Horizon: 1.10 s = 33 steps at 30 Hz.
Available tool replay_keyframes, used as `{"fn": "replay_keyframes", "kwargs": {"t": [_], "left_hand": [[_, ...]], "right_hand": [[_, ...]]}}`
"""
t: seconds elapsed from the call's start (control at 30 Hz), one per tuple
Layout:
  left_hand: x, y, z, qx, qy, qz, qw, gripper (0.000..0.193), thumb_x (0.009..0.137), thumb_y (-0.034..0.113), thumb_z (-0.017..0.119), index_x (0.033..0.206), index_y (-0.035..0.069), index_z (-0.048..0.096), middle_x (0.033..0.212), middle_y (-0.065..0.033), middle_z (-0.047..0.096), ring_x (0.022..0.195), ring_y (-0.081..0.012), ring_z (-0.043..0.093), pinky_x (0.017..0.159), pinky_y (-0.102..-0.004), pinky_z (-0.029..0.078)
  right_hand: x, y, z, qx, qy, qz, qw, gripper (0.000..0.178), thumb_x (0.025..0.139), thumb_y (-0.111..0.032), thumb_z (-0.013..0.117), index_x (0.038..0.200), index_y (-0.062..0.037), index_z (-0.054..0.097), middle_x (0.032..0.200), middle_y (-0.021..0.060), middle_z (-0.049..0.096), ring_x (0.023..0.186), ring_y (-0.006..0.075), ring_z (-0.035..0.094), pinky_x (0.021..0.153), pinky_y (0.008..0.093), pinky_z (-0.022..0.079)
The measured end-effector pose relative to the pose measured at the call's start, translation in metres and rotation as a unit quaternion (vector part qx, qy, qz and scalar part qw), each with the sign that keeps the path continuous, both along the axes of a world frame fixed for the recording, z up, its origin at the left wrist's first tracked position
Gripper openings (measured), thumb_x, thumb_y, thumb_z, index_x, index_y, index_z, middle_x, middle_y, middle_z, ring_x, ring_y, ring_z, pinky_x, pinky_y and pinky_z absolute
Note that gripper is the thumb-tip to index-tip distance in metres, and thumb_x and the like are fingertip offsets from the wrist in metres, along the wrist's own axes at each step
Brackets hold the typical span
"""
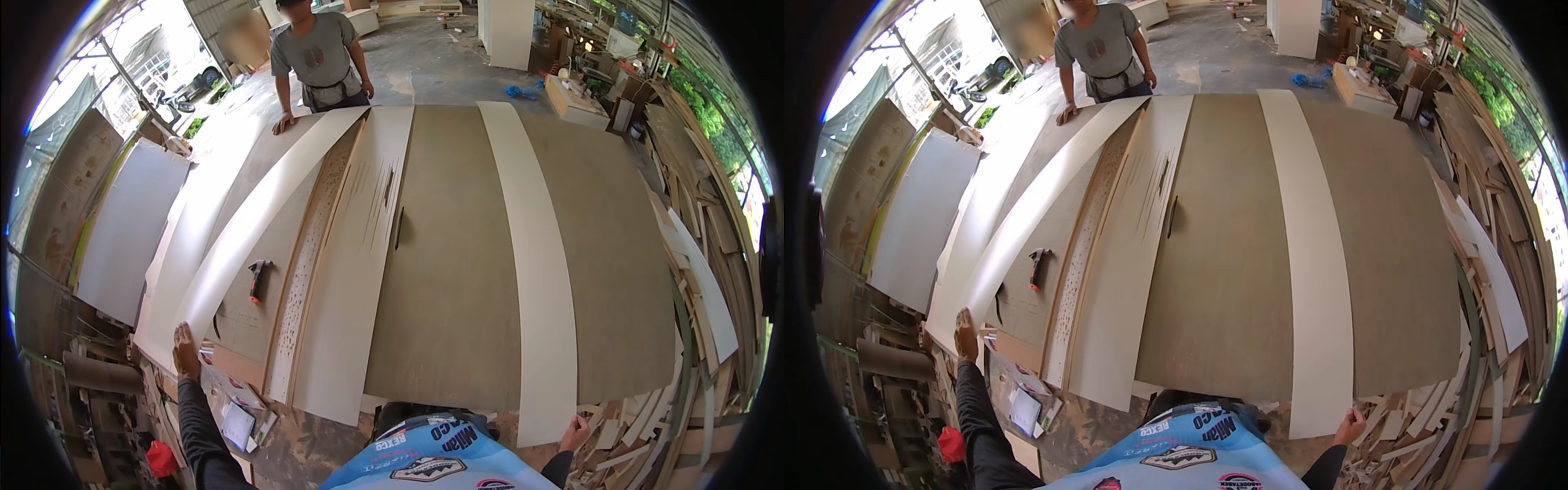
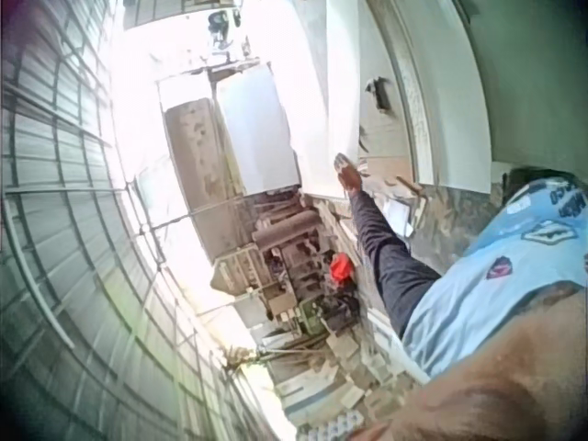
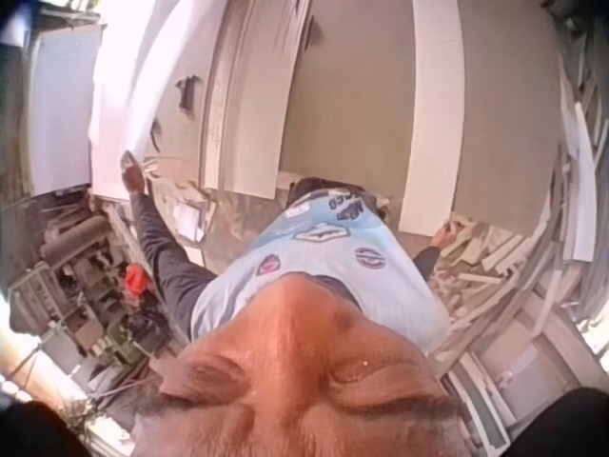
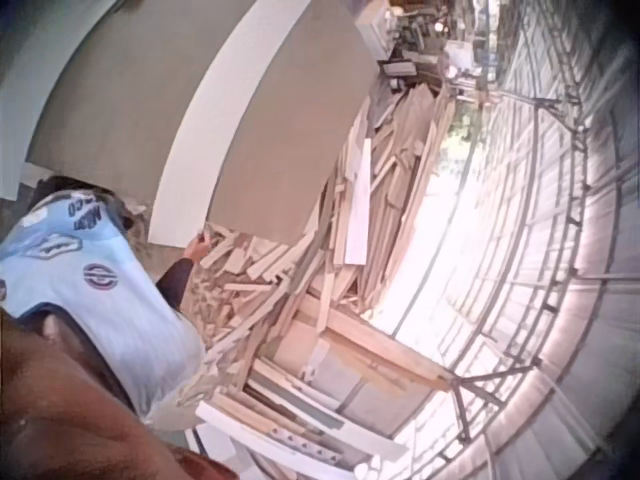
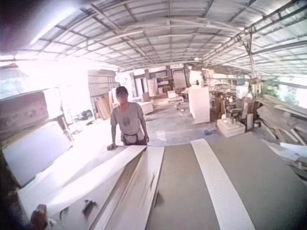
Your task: The person hammers nails into a wooden board on a workbench, uses a measuring tape to check distances, and moves several large white panels around the workshop area.
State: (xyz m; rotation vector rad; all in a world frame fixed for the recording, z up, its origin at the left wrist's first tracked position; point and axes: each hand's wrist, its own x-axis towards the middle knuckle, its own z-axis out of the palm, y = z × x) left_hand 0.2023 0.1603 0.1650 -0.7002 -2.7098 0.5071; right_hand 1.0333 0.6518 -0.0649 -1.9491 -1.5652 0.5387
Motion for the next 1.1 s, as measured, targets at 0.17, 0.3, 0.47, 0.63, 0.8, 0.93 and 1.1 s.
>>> {"fn": "replay_keyframes", "kwargs": {"t": [0.17,0.3,0.47,0.63,0.8,0.93,1.1], "left_hand": [[0.025,-0.068,-0.034,-0.002,-0.021,0.029,0.999,0.056,0.086,-0.007,0.043,0.142,-0.006,0.036,0.141,-0.0244,0.046,0.132,-0.0368,0.044,0.105,-0.0416,0.043],[0.049,-0.129,-0.055,-0.018,-0.029,0.039,0.999,0.059,0.086,-0.006,0.042,0.143,-0.008,0.032,0.143,-0.0255,0.043,0.133,-0.0381,0.042,0.109,-0.0406,0.039],[0.076,-0.17,-0.074,-0.057,-0.064,0.054,0.995,0.056,0.087,-0.002,0.043,0.142,-0.009,0.033,0.141,-0.0263,0.045,0.133,-0.0373,0.043,0.11,-0.0385,0.038],[0.084,-0.239,-0.115,-0.136,-0.018,0.041,0.99,0.054,0.088,0.005,0.047,0.139,-0.012,0.037,0.138,-0.0269,0.048,0.126,-0.0381,0.05,0.107,-0.0409,0.041],[0.082,-0.259,-0.184,-0.046,-0.064,0.082,0.993,0.055,0.087,0.002,0.046,0.14,-0.01,0.037,0.138,-0.0285,0.049,0.121,-0.0411,0.054,0.108,-0.044,0.039],[0.082,-0.217,-0.22,0.019,-0.039,0.087,0.995,0.052,0.085,0.003,0.047,0.135,-0.012,0.041,0.128,-0.029,0.055,0.11,-0.0399,0.058,0.101,-0.0464,0.042],[0.109,-0.164,-0.213,0.089,-0.121,0.035,0.988,0.06,0.082,0.001,0.049,0.141,-0.004,0.039,0.141,-0.0288,0.043,0.126,-0.0421,0.046,0.106,-0.0513,0.036]], "right_hand": [[0.072,-0.056,-0.032,-0.042,-0.023,-0.084,0.995,0.021,0.086,-0.013,0.063,0.091,0.0071,0.069,0.078,0.0159,0.067,0.07,0.0224,0.06,0.066,0.0368,0.047],[0.111,-0.105,-0.028,-0.124,-0.063,-0.144,0.98,0.022,0.087,-0.015,0.064,0.089,0.0059,0.069,0.076,0.0138,0.065,0.069,0.0224,0.058,0.065,0.0398,0.046],[0.143,-0.148,-0.033,-0.186,-0.053,-0.159,0.968,0.028,0.089,-0.019,0.061,0.104,0.0036,0.069,0.093,0.017,0.068,0.078,0.0277,0.064,0.071,0.0435,0.051],[0.016,-0.138,0.039,-0.201,-0.235,-0.307,0.9,0.043,0.089,-0.03,0.061,0.121,-0.0017,0.062,0.123,0.0206,0.059,0.1,0.0342,0.064,0.082,0.0459,0.054],[-0.115,-0.148,0.048,0.067,-0.169,-0.187,0.965,0.032,0.086,-0.013,0.061,0.115,0.0008,0.062,0.124,0.0175,0.055,0.112,0.0346,0.055,0.091,0.0428,0.048],[-0.255,-0.182,0.033,0.223,-0.017,0.105,0.969,0.027,0.081,-0.005,0.065,0.107,-0.0006,0.062,0.118,0.0159,0.056,0.114,0.0334,0.052,0.096,0.0446,0.042],[-0.421,-0.285,0.072,0.194,0.119,0.388,0.893,0.024,0.082,-0.003,0.06,0.105,-0.0001,0.061,0.113,0.0159,0.057,0.106,0.0327,0.055,0.092,0.0439,0.045]]}}
